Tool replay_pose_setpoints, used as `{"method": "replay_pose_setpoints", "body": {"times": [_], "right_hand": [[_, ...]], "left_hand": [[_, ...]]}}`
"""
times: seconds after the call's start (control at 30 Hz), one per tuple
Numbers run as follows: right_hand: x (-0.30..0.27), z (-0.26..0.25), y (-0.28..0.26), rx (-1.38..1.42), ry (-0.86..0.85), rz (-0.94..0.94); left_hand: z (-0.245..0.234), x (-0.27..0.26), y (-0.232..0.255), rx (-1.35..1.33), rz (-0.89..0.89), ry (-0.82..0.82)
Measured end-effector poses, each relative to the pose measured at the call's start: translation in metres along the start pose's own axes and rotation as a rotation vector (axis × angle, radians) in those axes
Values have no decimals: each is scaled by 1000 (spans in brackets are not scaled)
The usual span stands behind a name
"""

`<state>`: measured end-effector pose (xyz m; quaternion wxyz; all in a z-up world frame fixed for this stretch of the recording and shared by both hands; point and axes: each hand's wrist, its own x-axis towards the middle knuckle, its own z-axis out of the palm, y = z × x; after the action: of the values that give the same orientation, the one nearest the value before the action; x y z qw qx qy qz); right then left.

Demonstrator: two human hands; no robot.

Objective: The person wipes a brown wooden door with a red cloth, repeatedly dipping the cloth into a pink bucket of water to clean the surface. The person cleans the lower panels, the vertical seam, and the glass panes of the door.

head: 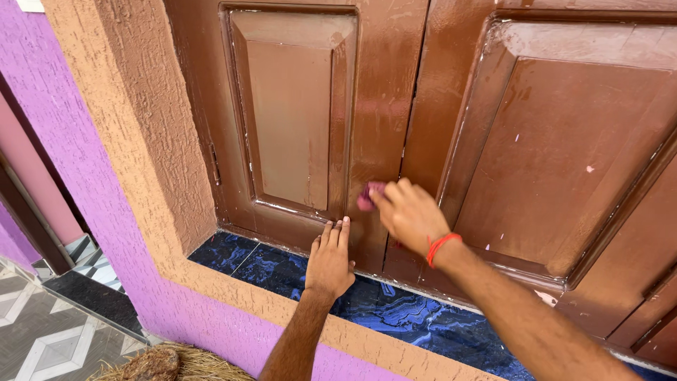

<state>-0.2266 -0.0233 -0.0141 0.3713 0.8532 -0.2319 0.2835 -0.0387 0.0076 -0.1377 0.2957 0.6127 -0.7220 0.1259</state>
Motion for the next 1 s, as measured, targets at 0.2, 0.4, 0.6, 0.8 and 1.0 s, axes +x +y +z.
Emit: {"method": "replay_pose_setpoints", "body": {"times": [0.2,0.4,0.6,0.8,1.0], "right_hand": [[-34,44,-34,-6,-252,-119],[5,15,-9,44,-3,-6],[49,-12,13,-57,237,60],[19,15,-13,-85,74,24],[-50,72,-74,-81,-318,-65]], "left_hand": [[-1,2,1,21,-17,-43],[-14,2,-2,-57,-70,-157],[-17,4,-3,-66,-65,-153],[-7,5,-10,-101,-52,-76],[-7,4,-14,-53,-11,-70]]}}
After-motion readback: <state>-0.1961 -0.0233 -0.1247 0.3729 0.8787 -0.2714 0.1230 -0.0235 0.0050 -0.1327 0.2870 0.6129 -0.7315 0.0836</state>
